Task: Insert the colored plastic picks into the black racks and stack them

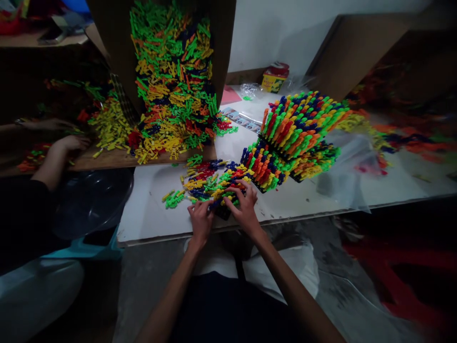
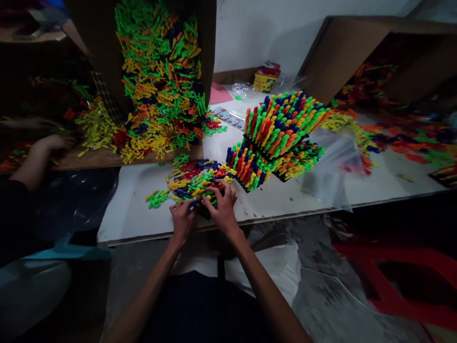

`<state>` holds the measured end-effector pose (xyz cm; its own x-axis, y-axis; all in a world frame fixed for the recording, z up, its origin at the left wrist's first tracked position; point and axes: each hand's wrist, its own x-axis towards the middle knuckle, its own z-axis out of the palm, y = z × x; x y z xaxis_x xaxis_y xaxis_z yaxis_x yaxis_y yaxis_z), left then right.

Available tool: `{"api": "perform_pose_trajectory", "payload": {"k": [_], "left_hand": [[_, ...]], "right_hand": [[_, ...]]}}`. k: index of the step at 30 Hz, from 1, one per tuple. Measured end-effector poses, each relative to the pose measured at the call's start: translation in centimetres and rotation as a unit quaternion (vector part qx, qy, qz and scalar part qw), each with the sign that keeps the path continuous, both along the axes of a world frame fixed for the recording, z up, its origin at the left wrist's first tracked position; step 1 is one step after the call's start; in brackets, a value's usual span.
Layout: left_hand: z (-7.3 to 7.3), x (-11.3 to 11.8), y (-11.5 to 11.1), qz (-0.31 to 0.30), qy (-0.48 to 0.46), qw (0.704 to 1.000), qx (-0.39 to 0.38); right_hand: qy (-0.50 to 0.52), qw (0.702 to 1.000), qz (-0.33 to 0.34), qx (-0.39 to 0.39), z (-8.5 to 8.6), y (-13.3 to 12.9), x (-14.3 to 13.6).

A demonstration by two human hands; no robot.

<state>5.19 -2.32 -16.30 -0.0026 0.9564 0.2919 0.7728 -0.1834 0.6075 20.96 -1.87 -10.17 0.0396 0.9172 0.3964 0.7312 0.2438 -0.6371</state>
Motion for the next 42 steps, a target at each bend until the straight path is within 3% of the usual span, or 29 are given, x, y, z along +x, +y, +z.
{"api": "perform_pose_trajectory", "payload": {"k": [4,9,13,19,24,26,29,31,34,38,42], "left_hand": [[-0.1,-0.3,-0.1,-0.040,0.015,0.999,0.007],[1.5,-0.4,0.3,-0.048,0.061,0.996,-0.042],[2.5,0.1,0.5,-0.018,0.115,0.991,-0.071],[2.5,0.6,0.9,-0.057,0.121,0.985,-0.105],[3.3,-2.8,3.1,-0.161,0.056,0.974,-0.151],[4.3,-5.0,4.9,-0.151,0.045,0.980,-0.124],[5.7,-7.5,7.8,-0.093,0.119,0.988,-0.040],[6.1,-8.2,9.6,-0.127,0.175,0.976,-0.030],[5.9,-8.1,11.4,-0.191,0.219,0.956,-0.045],[5.1,-7.6,11.6,-0.174,0.250,0.952,-0.032],[4.6,-7.4,10.8,-0.182,0.261,0.948,-0.019]], "right_hand": [[-0.004,1.000,0.000,0.000,-0.1,-0.1,0.1],[0.000,1.000,0.005,-0.009,0.2,-0.3,0.1],[0.011,1.000,-0.022,-0.013,0.6,-0.3,-0.3],[-0.005,0.997,-0.075,0.006,0.4,0.2,-1.4],[-0.006,0.998,-0.067,0.021,-0.4,0.6,-1.3],[-0.004,0.998,-0.063,0.028,-0.5,0.8,-1.3],[0.000,0.998,-0.067,0.021,-0.5,0.9,-1.5],[0.005,0.997,-0.072,0.013,-0.5,0.9,-1.6],[0.009,0.997,-0.075,0.008,-0.5,1.0,-1.4],[0.031,0.997,-0.069,0.028,0.2,0.6,-0.8],[0.065,0.992,-0.060,0.095,1.4,-1.7,-0.9]]}}
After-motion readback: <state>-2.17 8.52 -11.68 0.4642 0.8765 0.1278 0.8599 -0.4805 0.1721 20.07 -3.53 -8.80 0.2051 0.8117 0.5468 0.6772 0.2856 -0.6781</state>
